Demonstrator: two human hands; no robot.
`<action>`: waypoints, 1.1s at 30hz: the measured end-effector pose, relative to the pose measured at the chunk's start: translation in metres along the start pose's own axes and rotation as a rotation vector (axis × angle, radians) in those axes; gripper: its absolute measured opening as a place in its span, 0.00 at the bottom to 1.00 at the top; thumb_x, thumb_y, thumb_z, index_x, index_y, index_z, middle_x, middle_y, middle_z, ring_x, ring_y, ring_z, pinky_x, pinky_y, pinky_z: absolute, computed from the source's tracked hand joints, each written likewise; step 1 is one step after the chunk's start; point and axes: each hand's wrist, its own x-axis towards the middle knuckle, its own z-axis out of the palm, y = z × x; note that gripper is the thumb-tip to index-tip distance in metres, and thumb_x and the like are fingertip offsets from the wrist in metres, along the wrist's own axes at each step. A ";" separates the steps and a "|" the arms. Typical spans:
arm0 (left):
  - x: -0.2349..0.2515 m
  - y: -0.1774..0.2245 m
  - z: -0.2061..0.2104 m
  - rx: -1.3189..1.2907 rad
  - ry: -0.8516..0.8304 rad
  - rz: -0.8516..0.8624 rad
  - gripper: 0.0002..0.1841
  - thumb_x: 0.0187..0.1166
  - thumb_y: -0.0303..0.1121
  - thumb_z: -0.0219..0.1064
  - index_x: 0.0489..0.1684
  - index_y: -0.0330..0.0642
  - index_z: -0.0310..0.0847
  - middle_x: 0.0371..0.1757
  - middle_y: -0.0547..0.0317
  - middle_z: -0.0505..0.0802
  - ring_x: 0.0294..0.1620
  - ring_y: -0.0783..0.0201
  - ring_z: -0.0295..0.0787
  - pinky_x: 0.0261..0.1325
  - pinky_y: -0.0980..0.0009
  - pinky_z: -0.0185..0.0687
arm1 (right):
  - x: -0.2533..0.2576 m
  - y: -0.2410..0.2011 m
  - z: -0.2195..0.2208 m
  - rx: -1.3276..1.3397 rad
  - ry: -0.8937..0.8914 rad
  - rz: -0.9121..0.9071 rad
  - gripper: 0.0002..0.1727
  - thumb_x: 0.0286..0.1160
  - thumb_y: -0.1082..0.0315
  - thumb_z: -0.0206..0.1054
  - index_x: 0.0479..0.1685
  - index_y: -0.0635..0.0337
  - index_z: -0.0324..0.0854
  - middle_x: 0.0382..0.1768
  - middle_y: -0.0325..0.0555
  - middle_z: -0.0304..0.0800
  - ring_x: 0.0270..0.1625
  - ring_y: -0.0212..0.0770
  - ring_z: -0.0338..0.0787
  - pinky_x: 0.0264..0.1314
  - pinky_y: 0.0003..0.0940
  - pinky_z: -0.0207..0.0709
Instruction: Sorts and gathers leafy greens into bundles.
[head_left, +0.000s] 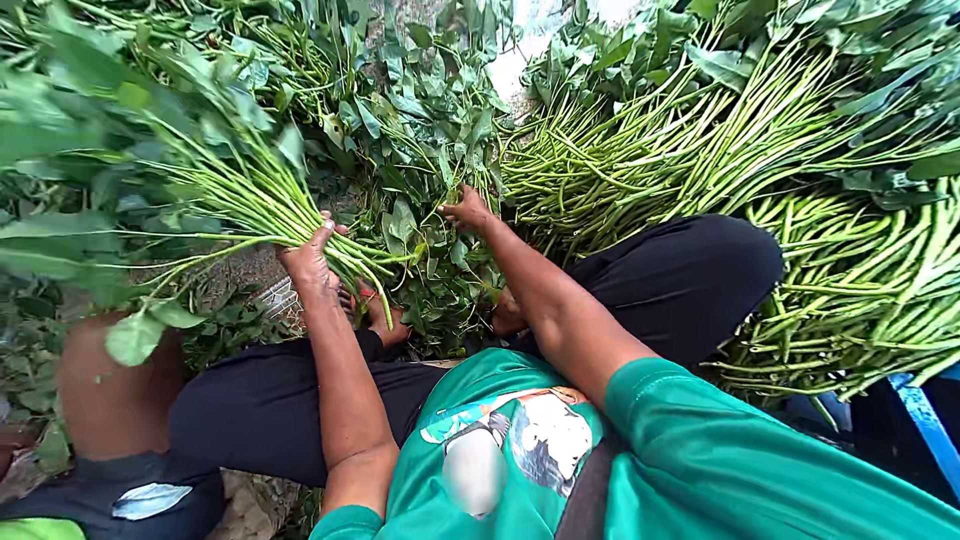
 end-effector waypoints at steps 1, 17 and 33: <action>-0.002 -0.005 0.002 0.030 -0.002 -0.013 0.27 0.68 0.10 0.69 0.67 0.32 0.69 0.48 0.47 0.94 0.36 0.55 0.95 0.43 0.60 0.95 | 0.001 -0.001 0.003 -0.086 0.040 -0.014 0.52 0.71 0.63 0.80 0.94 0.59 0.50 0.76 0.70 0.76 0.66 0.64 0.88 0.64 0.59 0.86; -0.001 -0.040 0.019 0.140 0.062 -0.217 0.28 0.63 0.11 0.76 0.63 0.29 0.72 0.40 0.47 0.94 0.31 0.59 0.94 0.38 0.64 0.94 | -0.013 -0.027 0.030 -0.579 0.016 -0.208 0.21 0.78 0.61 0.72 0.62 0.69 0.84 0.70 0.68 0.82 0.74 0.67 0.81 0.73 0.69 0.74; -0.012 -0.053 0.033 0.256 -0.027 -0.292 0.29 0.63 0.12 0.76 0.66 0.27 0.71 0.44 0.45 0.91 0.34 0.60 0.93 0.42 0.65 0.94 | -0.068 0.009 0.038 0.485 0.114 -0.031 0.09 0.71 0.79 0.74 0.46 0.68 0.80 0.37 0.48 0.93 0.35 0.35 0.90 0.39 0.31 0.84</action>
